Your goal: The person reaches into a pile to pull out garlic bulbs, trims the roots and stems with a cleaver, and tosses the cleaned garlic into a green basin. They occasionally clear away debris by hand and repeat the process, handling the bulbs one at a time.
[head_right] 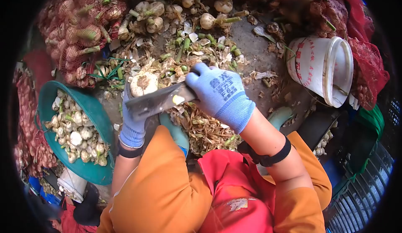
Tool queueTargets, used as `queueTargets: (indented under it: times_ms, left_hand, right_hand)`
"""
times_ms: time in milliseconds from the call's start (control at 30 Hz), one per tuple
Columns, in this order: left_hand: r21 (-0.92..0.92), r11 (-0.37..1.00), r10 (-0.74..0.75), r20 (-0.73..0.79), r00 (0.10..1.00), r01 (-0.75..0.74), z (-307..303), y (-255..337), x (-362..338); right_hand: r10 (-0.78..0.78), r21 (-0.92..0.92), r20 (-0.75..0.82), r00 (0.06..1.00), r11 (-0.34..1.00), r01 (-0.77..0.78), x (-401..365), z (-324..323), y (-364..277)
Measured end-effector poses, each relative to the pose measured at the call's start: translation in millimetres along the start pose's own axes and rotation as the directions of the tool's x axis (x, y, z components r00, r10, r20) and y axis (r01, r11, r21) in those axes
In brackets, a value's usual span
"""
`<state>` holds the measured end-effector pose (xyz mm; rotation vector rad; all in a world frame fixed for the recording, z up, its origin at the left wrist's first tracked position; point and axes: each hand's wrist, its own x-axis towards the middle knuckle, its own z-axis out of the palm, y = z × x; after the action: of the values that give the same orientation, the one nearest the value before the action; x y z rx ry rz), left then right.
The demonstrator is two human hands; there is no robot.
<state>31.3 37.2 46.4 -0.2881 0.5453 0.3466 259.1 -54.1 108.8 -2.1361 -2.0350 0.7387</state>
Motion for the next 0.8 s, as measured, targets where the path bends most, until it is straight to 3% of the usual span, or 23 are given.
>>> queueTargets:
  times_ms: [33,67,100,133,167,233,267,300,367,400,567,800]
  left_hand:
    - [-0.001,1.000,-0.003,-0.005,1.000,0.003,-1.1,-3.8,-0.3]
    - [0.552,0.793,0.273,0.055,0.961,-0.257,-1.4,-11.0,0.0]
    - [0.881,0.256,0.446,0.258,0.857,-0.398,-0.7,-16.2,0.8]
    - [0.840,0.460,0.384,0.104,0.917,-0.288,4.1,-15.1,3.5]
    - [0.841,0.459,0.388,0.100,0.916,-0.286,4.0,-17.3,2.3]
    - [0.620,0.701,0.391,0.079,0.917,-0.353,3.0,-22.1,-2.4]
    - [0.884,0.147,0.415,0.352,0.839,-0.443,6.2,-24.3,-5.2]
    - [0.886,0.149,0.416,0.347,0.841,-0.439,2.7,-24.1,-5.4]
    - [0.534,0.769,0.306,0.174,0.936,-0.350,-7.7,-22.6,2.6]
    - [0.236,0.945,0.203,0.129,0.971,-0.228,-9.8,-23.1,5.0]
    - [0.477,0.830,0.297,0.061,0.953,-0.289,-0.9,-24.9,-1.5]
    - [0.818,0.504,0.474,0.006,0.880,-0.277,19.6,-34.6,-18.9]
  right_hand:
    - [0.003,0.004,0.003,1.000,1.000,-0.003,1.6,0.3,-2.7]
    - [-0.030,0.033,0.008,1.000,0.999,0.029,4.1,-0.2,-5.8]
    - [-0.065,0.061,0.012,0.998,0.996,0.064,6.1,-0.5,-7.8]
    - [-0.075,0.060,0.007,0.997,0.995,0.075,7.8,-0.5,-7.0]
    - [-0.079,0.065,0.009,0.997,0.995,0.078,7.8,-0.6,-8.0]
    - [-0.090,0.080,-0.030,0.996,0.993,0.092,7.9,-1.1,-11.1]
    - [-0.100,0.059,-0.040,0.994,0.993,0.102,7.7,-1.9,-12.2]
    - [-0.100,0.063,-0.035,0.994,0.993,0.102,7.0,-1.5,-13.0]
    - [-0.100,0.062,-0.037,0.994,0.993,0.102,7.5,-2.6,-11.0]
    - [-0.082,0.052,0.002,0.997,0.995,0.082,7.5,-3.5,-9.1]
    - [-0.085,0.045,-0.006,0.996,0.995,0.085,11.5,-2.8,-3.0]
    - [-0.066,0.136,-0.024,0.998,0.988,0.068,17.8,19.6,11.8]
